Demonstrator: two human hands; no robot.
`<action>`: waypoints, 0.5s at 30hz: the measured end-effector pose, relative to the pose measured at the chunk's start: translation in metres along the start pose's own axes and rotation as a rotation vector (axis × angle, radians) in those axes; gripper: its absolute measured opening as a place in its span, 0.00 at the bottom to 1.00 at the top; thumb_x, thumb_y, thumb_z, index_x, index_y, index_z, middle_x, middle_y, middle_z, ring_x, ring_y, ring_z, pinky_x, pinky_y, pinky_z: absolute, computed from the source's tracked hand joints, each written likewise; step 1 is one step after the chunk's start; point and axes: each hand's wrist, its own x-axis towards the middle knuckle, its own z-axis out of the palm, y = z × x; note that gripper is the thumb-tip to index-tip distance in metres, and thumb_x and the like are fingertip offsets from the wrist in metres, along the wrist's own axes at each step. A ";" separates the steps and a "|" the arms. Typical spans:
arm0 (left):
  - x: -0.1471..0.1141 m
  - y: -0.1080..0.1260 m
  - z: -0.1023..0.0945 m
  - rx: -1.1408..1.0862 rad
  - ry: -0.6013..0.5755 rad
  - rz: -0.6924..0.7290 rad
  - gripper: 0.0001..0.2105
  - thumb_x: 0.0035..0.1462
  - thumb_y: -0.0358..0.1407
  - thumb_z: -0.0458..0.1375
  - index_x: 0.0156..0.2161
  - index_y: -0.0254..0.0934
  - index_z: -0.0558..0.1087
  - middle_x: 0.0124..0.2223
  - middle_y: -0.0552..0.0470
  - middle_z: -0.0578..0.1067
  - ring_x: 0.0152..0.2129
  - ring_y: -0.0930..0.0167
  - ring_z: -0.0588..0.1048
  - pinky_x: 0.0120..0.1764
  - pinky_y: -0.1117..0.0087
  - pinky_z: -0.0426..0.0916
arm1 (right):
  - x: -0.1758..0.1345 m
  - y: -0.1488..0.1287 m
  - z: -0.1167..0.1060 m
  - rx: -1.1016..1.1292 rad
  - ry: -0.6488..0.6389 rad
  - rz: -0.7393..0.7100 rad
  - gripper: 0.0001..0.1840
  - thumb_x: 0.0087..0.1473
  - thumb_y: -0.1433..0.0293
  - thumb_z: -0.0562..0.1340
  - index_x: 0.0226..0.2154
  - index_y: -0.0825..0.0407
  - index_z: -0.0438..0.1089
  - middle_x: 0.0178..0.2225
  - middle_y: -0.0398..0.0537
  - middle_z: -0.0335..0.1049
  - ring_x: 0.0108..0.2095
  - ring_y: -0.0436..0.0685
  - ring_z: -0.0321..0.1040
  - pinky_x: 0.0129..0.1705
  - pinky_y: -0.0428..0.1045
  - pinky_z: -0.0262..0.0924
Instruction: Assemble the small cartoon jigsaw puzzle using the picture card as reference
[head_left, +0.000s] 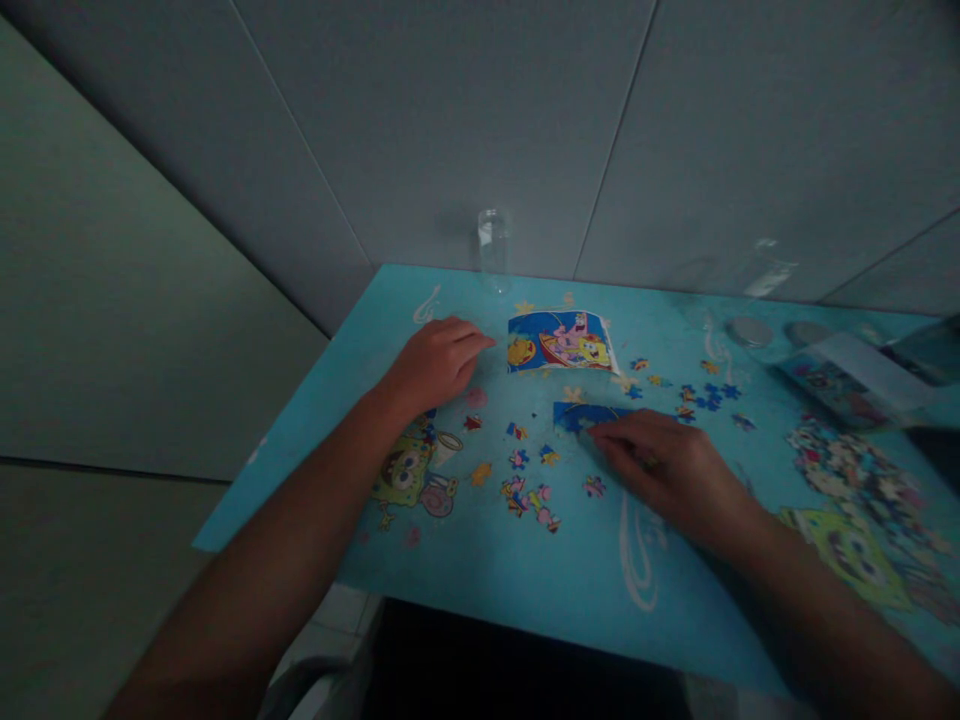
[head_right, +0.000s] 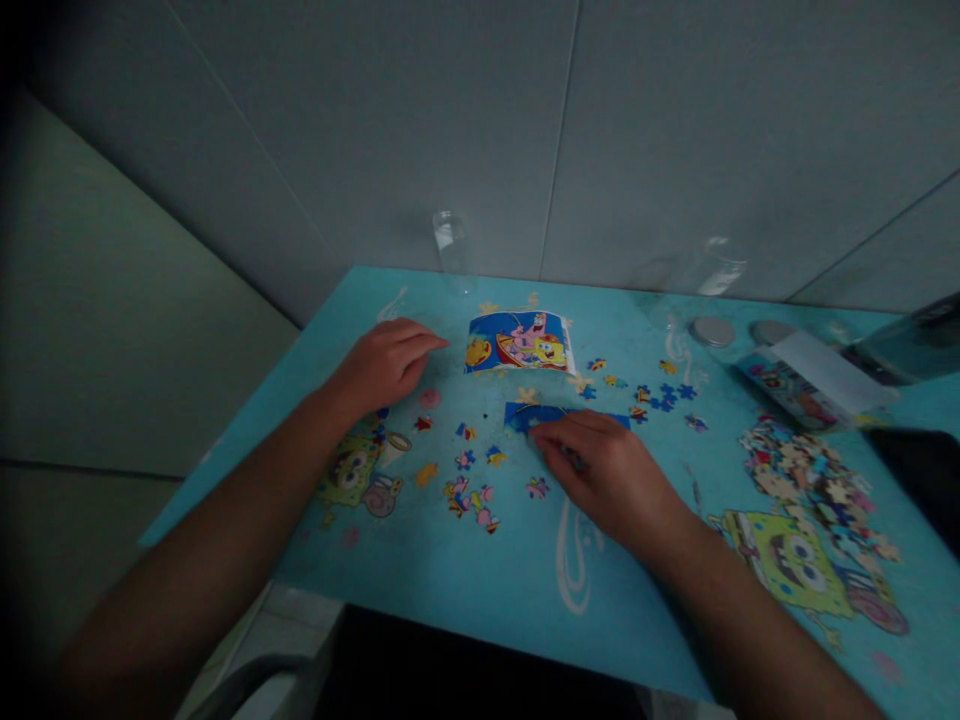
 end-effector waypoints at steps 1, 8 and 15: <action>0.000 0.000 0.000 -0.002 -0.001 -0.001 0.15 0.64 0.26 0.51 0.49 0.34 0.78 0.45 0.45 0.79 0.41 0.64 0.76 0.46 0.60 0.72 | 0.000 0.002 -0.004 0.013 -0.009 0.015 0.11 0.67 0.67 0.58 0.45 0.49 0.76 0.39 0.49 0.78 0.37 0.56 0.75 0.41 0.54 0.70; -0.001 0.000 -0.003 0.003 -0.035 0.002 0.14 0.64 0.27 0.52 0.48 0.35 0.78 0.44 0.45 0.79 0.41 0.64 0.76 0.46 0.60 0.72 | 0.001 0.008 -0.021 0.045 -0.171 -0.039 0.09 0.65 0.66 0.61 0.42 0.48 0.77 0.36 0.48 0.77 0.37 0.55 0.73 0.39 0.52 0.69; -0.001 0.000 0.000 -0.011 -0.029 0.009 0.14 0.64 0.28 0.52 0.49 0.35 0.78 0.45 0.45 0.79 0.42 0.64 0.76 0.47 0.59 0.72 | 0.000 -0.009 0.004 0.105 -0.233 -0.141 0.10 0.66 0.69 0.61 0.46 0.47 0.77 0.39 0.48 0.76 0.41 0.56 0.72 0.45 0.54 0.68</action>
